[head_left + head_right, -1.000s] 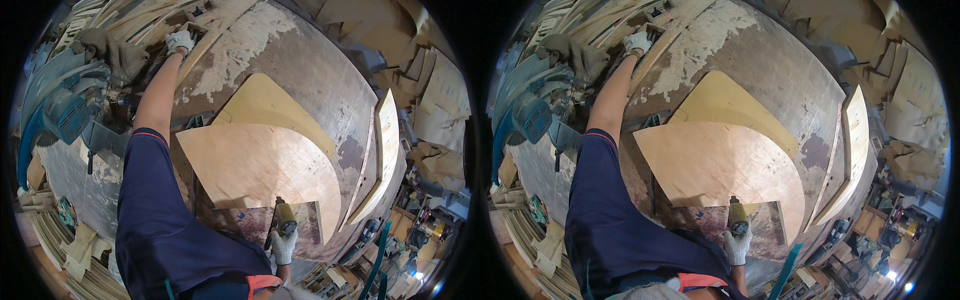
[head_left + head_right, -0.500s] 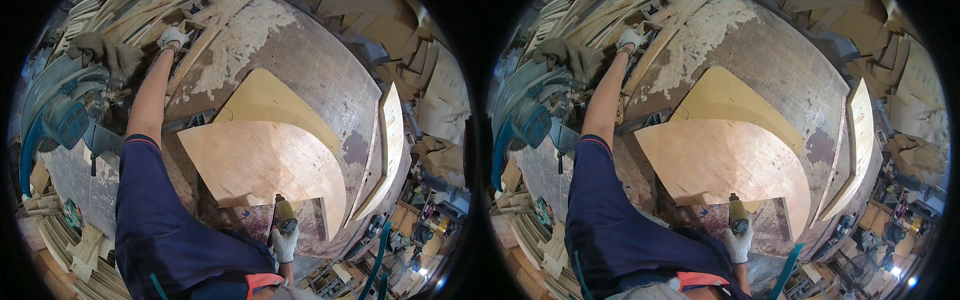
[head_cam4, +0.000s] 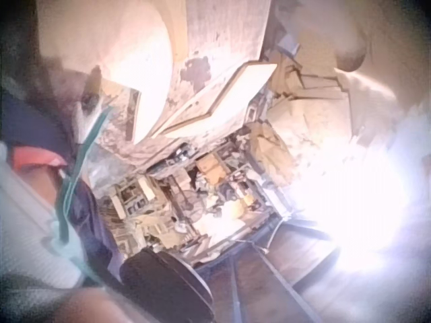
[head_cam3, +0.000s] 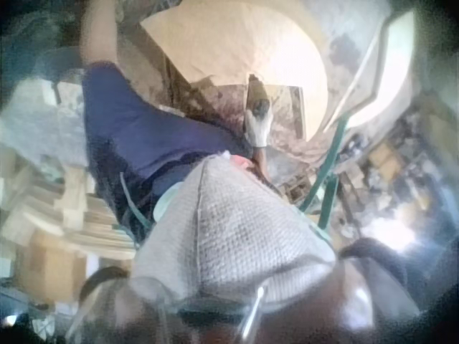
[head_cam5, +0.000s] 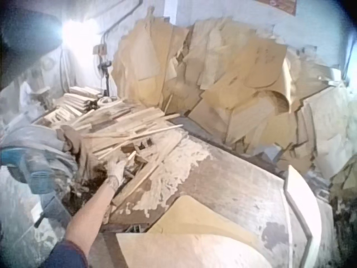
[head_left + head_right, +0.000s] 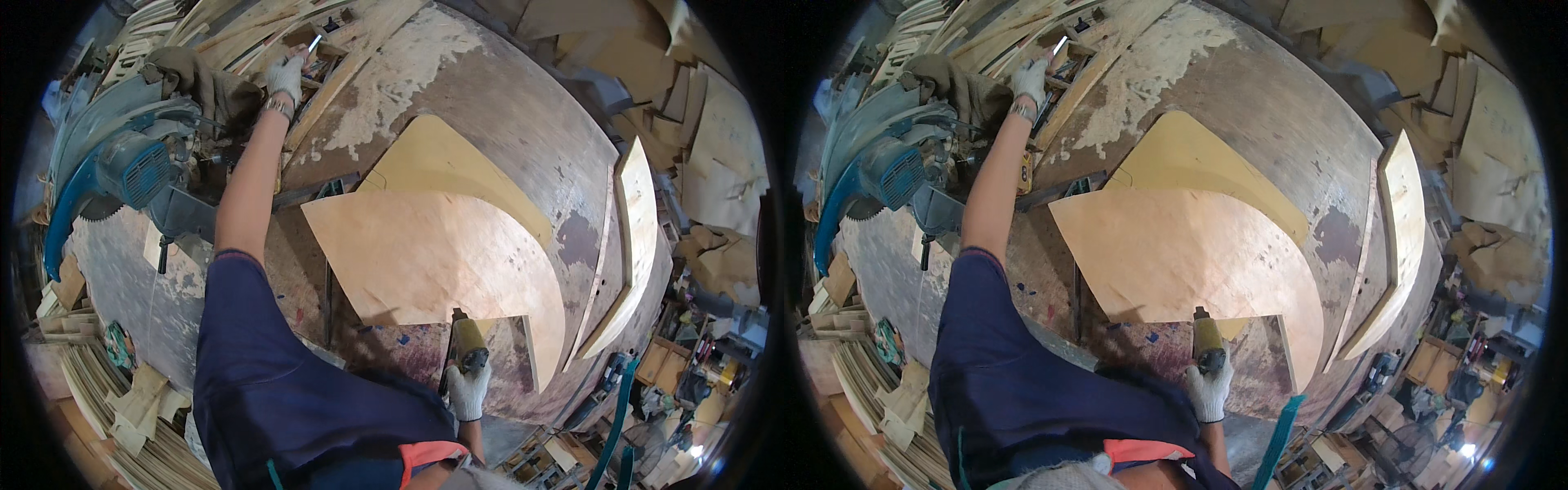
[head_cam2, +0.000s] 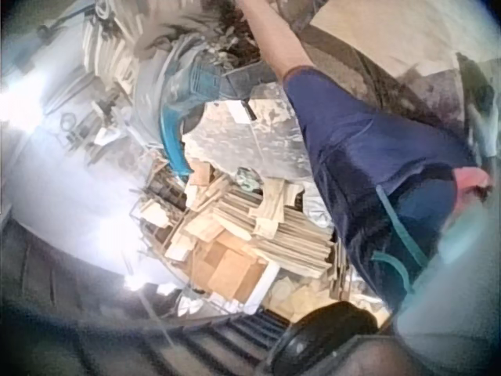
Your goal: The person uses a nail gun to fasten small wooden pieces onto a curved wooden frame. They repeatedly pick up pieces, align them, and drive nails before placing the assembled frame on the workbench.
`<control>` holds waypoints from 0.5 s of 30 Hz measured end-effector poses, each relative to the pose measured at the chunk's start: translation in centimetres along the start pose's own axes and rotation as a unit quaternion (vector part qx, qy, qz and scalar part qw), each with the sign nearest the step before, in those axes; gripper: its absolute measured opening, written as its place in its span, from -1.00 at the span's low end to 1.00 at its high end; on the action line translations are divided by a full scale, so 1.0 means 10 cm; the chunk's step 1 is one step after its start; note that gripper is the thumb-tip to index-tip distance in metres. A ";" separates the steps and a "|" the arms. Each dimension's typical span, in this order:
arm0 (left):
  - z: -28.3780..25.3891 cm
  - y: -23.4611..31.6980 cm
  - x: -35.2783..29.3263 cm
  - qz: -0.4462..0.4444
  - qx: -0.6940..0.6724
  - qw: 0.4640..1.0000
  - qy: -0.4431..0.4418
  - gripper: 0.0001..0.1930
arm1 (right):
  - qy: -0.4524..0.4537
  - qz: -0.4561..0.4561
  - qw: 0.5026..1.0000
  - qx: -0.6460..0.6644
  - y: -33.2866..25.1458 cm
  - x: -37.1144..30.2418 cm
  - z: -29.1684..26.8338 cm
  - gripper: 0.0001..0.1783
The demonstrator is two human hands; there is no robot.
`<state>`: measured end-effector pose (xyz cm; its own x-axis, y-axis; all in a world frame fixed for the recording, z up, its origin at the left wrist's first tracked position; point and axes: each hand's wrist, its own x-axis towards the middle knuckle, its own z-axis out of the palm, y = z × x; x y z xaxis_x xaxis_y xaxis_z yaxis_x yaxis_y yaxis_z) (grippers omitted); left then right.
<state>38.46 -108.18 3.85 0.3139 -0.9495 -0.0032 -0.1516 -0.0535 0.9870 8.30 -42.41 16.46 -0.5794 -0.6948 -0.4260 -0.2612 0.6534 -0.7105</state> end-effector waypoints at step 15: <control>0.01 0.77 -5.63 -0.251 -0.178 0.813 -0.493 -0.82 | -0.068 -0.041 0.810 0.581 0.69 -0.10 -1.05 -0.42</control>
<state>19.54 -55.12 11.57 -0.6794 -0.6309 -0.3748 0.0998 -0.5854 0.8046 -1.06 -34.07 17.86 -0.4863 -0.7998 -0.3519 0.6534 -0.0655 -0.7542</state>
